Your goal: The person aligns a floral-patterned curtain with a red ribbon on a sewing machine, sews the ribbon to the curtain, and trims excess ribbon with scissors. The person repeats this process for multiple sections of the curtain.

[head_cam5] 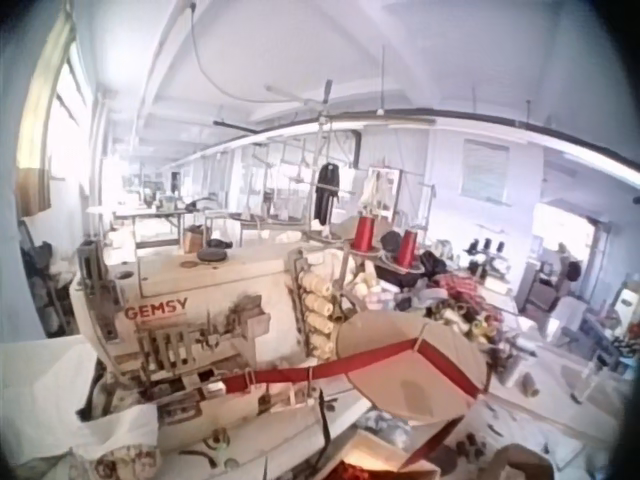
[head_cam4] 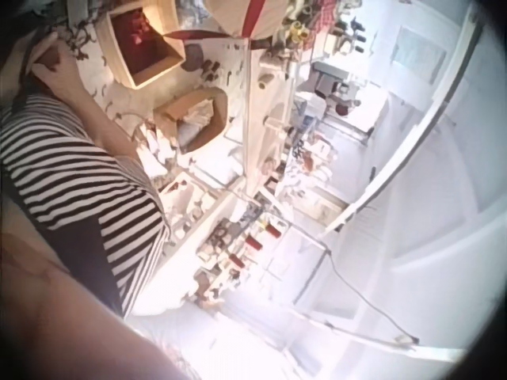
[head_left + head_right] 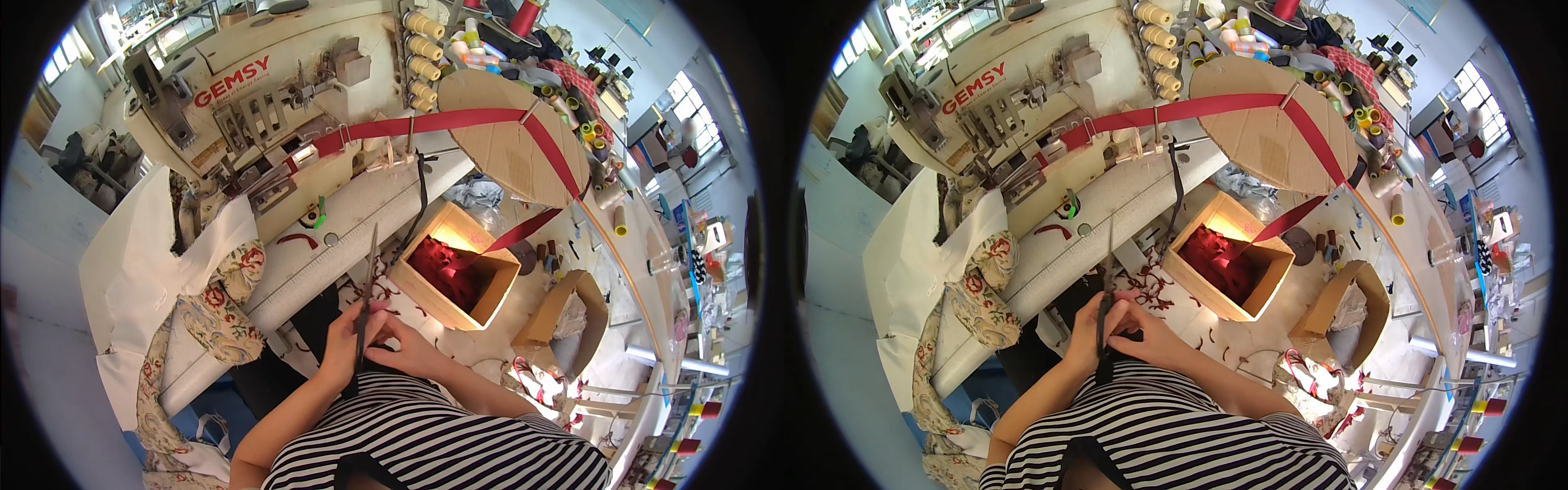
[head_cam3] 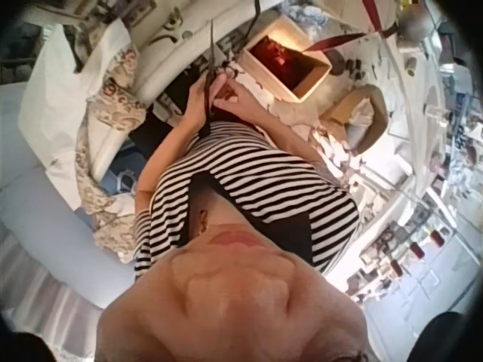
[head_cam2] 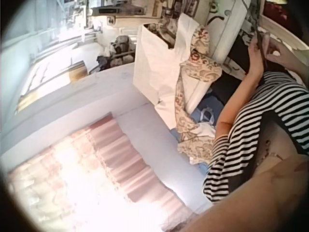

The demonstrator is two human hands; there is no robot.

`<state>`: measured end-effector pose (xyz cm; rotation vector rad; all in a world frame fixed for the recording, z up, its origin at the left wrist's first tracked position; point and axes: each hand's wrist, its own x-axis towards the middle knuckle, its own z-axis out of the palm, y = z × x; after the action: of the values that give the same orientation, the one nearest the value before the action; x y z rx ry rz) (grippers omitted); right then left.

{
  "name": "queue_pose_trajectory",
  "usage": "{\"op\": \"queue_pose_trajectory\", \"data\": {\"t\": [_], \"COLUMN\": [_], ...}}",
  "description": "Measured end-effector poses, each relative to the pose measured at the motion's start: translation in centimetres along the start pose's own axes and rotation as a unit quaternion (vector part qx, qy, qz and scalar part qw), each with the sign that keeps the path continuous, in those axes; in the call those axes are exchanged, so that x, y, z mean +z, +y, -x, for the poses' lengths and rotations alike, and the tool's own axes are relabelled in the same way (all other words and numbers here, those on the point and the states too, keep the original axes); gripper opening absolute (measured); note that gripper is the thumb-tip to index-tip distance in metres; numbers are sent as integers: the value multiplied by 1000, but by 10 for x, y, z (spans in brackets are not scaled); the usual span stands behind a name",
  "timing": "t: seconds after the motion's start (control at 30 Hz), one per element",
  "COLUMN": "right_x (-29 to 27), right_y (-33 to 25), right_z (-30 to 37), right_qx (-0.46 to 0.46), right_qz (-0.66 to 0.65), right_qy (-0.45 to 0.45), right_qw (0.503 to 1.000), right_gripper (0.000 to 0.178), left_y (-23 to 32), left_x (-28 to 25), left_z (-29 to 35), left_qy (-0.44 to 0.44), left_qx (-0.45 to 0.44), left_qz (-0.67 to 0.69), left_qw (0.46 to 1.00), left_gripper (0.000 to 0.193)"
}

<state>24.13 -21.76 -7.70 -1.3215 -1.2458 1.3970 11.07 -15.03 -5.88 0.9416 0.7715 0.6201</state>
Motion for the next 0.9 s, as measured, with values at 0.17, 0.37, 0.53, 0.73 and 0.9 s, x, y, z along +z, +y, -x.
{"op": "queue_pose_trajectory", "data": {"t": [0.17,0.37,0.53,0.73,0.9], "right_x": [-13,-26,-125,-203,-226], "right_y": [10,48,74,-13,-32], "right_z": [12,25,14,-65,-157], "right_qx": [14,-33,-12,48,66], "right_qz": [63,-95,78,474,584], "right_qy": [118,242,378,405,357], "right_qw": [991,965,922,781,726], "right_gripper": [44,20,16,37,45], "left_y": [-6,-13,6,51,86], "left_x": [20,9,-9,-26,-54], "left_z": [-20,-56,-23,24,62], "left_qy": [-48,-296,-147,-94,17], "left_qx": [-87,-70,9,106,159], "left_qz": [-20,-123,-179,-104,-135], "left_qw": [995,945,973,984,978], "left_gripper": [35,31,30,27,25]}}
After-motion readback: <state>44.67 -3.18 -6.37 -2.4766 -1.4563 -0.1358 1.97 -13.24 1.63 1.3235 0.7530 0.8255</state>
